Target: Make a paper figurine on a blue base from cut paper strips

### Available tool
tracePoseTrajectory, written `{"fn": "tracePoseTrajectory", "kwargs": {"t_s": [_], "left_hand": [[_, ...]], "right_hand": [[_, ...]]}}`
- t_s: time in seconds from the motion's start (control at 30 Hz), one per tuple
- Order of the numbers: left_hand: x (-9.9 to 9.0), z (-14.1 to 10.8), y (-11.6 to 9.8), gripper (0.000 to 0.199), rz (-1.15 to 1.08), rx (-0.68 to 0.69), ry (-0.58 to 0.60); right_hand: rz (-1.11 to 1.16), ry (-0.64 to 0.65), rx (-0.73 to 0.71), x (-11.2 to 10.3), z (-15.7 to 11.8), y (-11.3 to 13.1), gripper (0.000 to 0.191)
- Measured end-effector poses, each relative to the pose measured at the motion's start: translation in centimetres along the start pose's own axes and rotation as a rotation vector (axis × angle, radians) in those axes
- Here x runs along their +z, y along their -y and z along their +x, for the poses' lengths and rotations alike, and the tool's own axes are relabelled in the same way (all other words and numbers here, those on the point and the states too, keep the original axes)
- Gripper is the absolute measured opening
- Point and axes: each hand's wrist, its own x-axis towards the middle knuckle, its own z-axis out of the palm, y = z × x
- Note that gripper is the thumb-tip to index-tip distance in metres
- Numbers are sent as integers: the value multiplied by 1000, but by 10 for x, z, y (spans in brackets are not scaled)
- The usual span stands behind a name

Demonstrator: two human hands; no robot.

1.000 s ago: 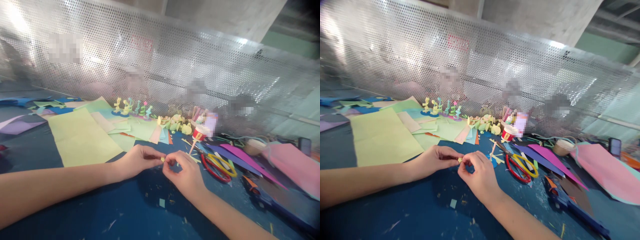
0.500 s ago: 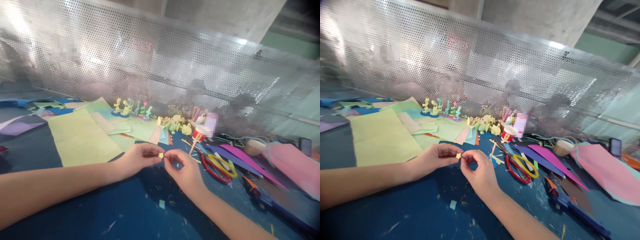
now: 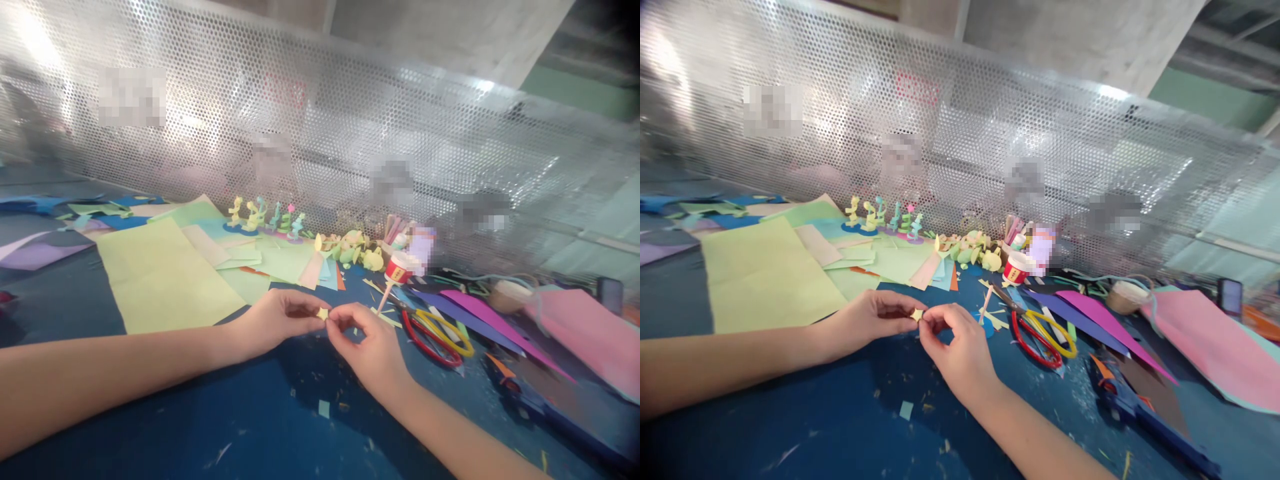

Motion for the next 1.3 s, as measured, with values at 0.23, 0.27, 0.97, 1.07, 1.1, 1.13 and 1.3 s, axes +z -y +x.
{"fn": "tracePoseTrajectory", "kwargs": {"t_s": [0.23,0.27,0.97,1.07,1.1,1.13,1.3], "left_hand": [[-2,-1,-4,31,-45,-5,53],[-2,-1,-4,30,-54,-9,56],[-3,3,3,32,49,-2,92],[-3,2,2,31,54,-1,86],[-3,2,2,31,46,-6,85],[-3,1,1,32,32,-12,81],[-2,1,-1,34,-37,-24,31]], "right_hand": [[45,-1,65,1,1,-3,5],[53,2,77,1,2,-3,5],[-61,3,3,1,0,2,7],[-46,6,15,1,0,0,6],[-35,6,19,1,0,-1,6],[-22,5,21,1,0,-1,6],[-39,8,31,0,0,-1,8]]}}
